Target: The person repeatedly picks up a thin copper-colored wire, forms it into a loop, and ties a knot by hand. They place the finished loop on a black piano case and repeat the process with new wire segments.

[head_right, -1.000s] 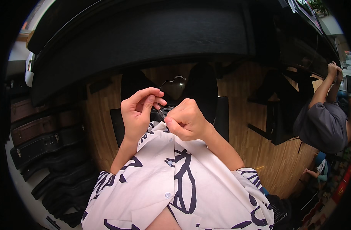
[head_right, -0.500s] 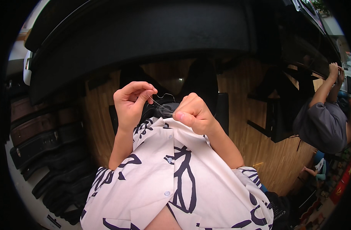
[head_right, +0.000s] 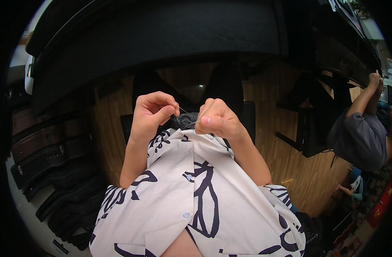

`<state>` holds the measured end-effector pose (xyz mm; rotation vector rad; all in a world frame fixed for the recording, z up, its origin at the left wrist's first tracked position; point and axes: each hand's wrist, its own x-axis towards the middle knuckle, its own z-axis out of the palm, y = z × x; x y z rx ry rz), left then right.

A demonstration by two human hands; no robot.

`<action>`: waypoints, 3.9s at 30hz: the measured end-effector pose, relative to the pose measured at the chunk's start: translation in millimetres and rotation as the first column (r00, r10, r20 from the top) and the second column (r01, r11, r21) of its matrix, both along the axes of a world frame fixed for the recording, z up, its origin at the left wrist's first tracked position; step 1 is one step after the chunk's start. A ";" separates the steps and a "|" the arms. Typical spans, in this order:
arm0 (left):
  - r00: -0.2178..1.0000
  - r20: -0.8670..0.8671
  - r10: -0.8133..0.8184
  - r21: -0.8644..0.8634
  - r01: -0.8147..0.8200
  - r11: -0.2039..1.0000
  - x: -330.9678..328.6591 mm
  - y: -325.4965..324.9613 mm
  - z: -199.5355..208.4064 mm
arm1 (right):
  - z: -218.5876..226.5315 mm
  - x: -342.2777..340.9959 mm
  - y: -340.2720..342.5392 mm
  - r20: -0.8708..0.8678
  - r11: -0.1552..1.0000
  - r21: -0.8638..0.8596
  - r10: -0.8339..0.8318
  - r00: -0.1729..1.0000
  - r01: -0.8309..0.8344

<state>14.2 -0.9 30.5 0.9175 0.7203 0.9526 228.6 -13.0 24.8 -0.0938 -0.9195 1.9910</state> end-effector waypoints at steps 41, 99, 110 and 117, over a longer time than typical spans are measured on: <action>0.967 -0.040 0.251 -0.070 -0.254 0.965 14.3 -5.6 -22.7 | -5.5 4.2 4.5 0.084 0.924 -0.188 -0.322 0.943 0.333; 0.972 -0.043 0.230 -0.044 -0.232 0.972 23.5 -20.1 -34.4 | -9.4 3.8 3.0 0.145 0.913 -0.182 -0.344 0.928 0.366; 0.926 0.376 -0.036 -0.207 0.121 0.971 27.2 -13.0 -33.3 | -8.3 3.8 3.8 0.115 0.958 -0.175 -0.208 0.971 0.226; 0.894 0.448 0.027 -0.140 0.041 0.989 26.6 -11.7 -33.5 | -5.2 -8.8 -2.3 0.202 0.962 -0.104 -0.228 0.952 0.252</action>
